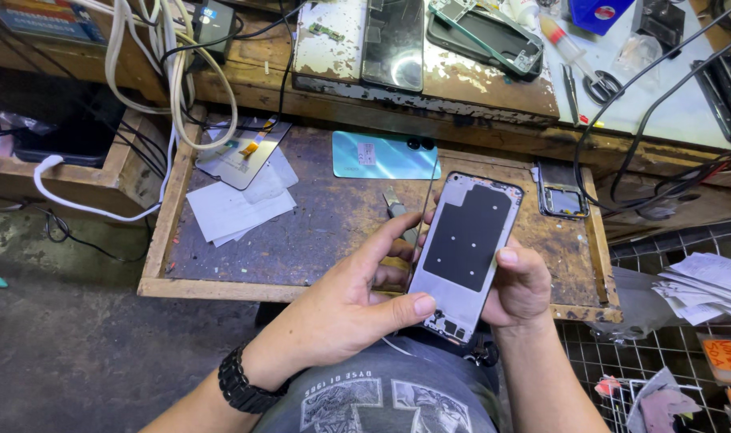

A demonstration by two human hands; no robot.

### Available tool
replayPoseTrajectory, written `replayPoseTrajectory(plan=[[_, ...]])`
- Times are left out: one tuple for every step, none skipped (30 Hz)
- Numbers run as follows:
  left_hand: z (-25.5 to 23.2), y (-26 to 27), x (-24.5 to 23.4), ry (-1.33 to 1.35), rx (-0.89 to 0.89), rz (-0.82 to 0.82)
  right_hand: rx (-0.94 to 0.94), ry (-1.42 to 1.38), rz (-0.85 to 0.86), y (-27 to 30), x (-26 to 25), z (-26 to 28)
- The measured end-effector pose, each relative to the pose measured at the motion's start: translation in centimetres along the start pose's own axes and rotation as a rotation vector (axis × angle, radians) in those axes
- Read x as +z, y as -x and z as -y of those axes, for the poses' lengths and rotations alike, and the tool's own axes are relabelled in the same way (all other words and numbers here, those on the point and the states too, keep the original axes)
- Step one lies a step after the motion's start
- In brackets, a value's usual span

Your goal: The person uses a heat gun to warm the edges of a smartphone, then uses a prying tool to separate the screen from the frame. They carefully lift the screen assembly, disconnect internal ribbon cables, and remove the screen from the device body.

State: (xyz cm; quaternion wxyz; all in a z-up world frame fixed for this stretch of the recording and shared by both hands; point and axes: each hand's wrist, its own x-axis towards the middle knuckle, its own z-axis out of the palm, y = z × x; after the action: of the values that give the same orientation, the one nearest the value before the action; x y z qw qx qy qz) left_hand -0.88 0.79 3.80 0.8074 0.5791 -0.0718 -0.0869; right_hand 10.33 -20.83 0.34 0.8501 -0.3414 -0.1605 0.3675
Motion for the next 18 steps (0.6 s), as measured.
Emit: replayPoseTrajectory(plan=[[0.1, -0.1, 0.0, 0.019, 0.001, -0.002, -0.010, 0.005, -0.018, 0.0, -0.1, 0.0], [0.2, -0.2, 0.0, 0.038, 0.003, -0.005, -0.008, 0.012, -0.031, 0.0, -0.2, 0.0], [0.5, -0.3, -0.1, 0.025, -0.003, -0.019, -0.005, 0.019, -0.044, -0.1, -0.4, 0.0], [0.8, -0.4, -0.1, 0.011, -0.010, -0.033, -0.003, 0.026, -0.057, -0.1, -0.5, 0.0], [1.0, -0.6, -0.3, -0.006, -0.013, -0.047, 0.001, 0.038, -0.078, -0.3, -0.6, -0.1], [1.2, -0.9, -0.5, 0.025, -0.014, -0.051, 0.005, 0.049, -0.099, -0.5, -0.7, -0.3], [1.6, -1.0, -0.6, 0.060, -0.019, -0.053, 0.010, 0.059, -0.125, -0.6, -0.7, -0.5], [1.9, -1.2, -0.7, 0.095, -0.025, -0.056, 0.025, 0.070, -0.130, -0.7, -0.7, -0.6], [2.2, -1.2, -0.8, 0.120, -0.010, -0.056, 0.038, 0.082, -0.132, -1.1, -0.6, -0.8], [2.5, -1.3, -0.9, 0.145, 0.006, -0.055, 0.050, 0.093, -0.135, -1.4, -0.5, -0.9], [2.7, -1.4, -1.0, 0.169, 0.022, -0.055, 0.055, 0.121, -0.172, -1.7, -0.3, -0.9], [2.8, -1.6, -1.2, 0.200, -0.001, -0.074, 0.060, 0.149, -0.209, -2.0, -0.1, -1.0], [3.0, -1.7, -1.3, 0.235, -0.029, -0.094, 0.069, 0.176, -0.252, -2.1, 0.2, -1.2], [3.2, -1.7, -1.4, 0.270, -0.057, -0.113, 0.066, 0.179, -0.268, -2.3, 0.4, -1.4], [3.3, -1.8, -1.5, 0.290, -0.045, -0.112, 0.059, 0.184, -0.282, -2.6, 0.6, -1.5], [3.3, -1.8, -1.6, 0.311, -0.033, -0.110, 0.052, 0.188, -0.295, -2.8, 0.8, -1.6], [3.2, -1.8, -1.7, 0.332, -0.020, -0.106, 0.048, 0.201, -0.289, -3.0, 1.0, -1.7], [3.2, -1.8, -1.7, 0.340, -0.027, -0.113, 0.044, 0.214, -0.284, -3.2, 1.1, -1.8]])
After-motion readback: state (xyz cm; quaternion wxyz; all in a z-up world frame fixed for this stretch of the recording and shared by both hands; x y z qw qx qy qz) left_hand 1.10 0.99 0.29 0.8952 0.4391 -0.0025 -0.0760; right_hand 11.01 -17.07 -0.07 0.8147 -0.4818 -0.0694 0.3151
